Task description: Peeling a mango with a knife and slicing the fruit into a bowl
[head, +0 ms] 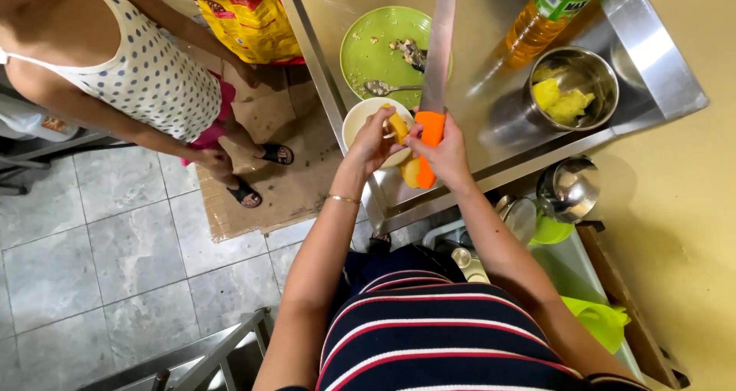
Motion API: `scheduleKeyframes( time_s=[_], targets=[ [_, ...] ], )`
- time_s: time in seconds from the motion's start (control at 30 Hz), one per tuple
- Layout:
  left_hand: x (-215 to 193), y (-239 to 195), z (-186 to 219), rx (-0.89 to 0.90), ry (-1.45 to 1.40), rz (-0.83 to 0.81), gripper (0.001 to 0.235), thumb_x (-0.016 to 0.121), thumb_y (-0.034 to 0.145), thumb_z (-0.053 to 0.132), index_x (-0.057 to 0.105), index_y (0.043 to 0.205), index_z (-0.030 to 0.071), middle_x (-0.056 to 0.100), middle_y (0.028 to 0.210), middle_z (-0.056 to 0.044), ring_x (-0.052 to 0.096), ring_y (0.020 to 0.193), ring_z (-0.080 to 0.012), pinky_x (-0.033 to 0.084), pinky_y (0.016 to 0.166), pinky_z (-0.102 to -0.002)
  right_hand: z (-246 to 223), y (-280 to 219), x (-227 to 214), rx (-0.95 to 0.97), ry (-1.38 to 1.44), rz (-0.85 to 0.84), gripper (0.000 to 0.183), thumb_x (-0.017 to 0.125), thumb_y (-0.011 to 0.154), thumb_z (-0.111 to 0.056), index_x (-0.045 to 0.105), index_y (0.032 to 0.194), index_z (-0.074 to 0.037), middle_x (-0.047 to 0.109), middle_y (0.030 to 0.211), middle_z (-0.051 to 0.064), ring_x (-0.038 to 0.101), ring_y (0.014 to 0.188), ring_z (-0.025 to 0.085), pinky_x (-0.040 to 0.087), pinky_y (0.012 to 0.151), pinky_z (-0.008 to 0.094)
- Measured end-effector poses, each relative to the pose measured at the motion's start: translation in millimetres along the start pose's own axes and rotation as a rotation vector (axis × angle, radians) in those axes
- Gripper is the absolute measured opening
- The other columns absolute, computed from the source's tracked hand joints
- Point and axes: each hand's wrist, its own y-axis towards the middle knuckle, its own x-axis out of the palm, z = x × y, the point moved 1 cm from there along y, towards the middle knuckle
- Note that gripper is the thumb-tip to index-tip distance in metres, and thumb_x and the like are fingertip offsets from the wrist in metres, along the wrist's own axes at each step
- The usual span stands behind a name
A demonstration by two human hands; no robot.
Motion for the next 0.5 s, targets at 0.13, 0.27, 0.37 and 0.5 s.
scheduleKeyframes(
  time_s=[0.13,0.27,0.37,0.5],
  targets=[
    [-14,13,-5,-0.010,0.069,-0.001,0.084,0.072,0.092,0.043,0.022,0.149,0.007,0.039,0.126,-0.024,0.057,0.114,-0.0455,0.062,0.087,-0.052,-6,0,5,0.030,0.035,0.004,0.060,0.076,0.077,0.015,0.056,0.132,0.001,0.066,0.081,0.009,0.064,0.053,0.016,0.057,0.052,0.030],
    [-20,20,-6,0.004,0.105,-0.052,0.075,0.068,0.093,0.039,0.028,0.149,0.009,0.048,0.122,-0.021,0.064,0.102,-0.0426,0.064,0.081,-0.053,-6,0,6,0.046,0.026,0.026,0.053,0.073,0.077,0.013,0.058,0.127,0.000,0.067,0.080,0.010,0.064,0.051,0.017,0.057,0.052,0.033],
    [-19,15,-3,0.029,0.136,-0.066,0.073,0.066,0.093,0.037,0.029,0.150,0.010,0.052,0.128,-0.023,0.068,0.099,-0.0420,0.065,0.079,-0.052,-6,0,7,0.056,-0.008,0.053,0.049,0.070,0.079,0.011,0.059,0.126,0.000,0.067,0.079,0.009,0.065,0.051,0.017,0.057,0.051,0.033],
    [-14,5,6,0.097,0.203,-0.062,0.068,0.064,0.092,0.036,0.034,0.150,0.014,0.058,0.136,-0.021,0.071,0.094,-0.0356,0.067,0.076,-0.045,-1,4,6,0.061,0.005,0.109,0.053,0.072,0.076,0.013,0.061,0.127,0.000,0.067,0.078,0.009,0.064,0.049,0.018,0.057,0.051,0.033]
  ],
)
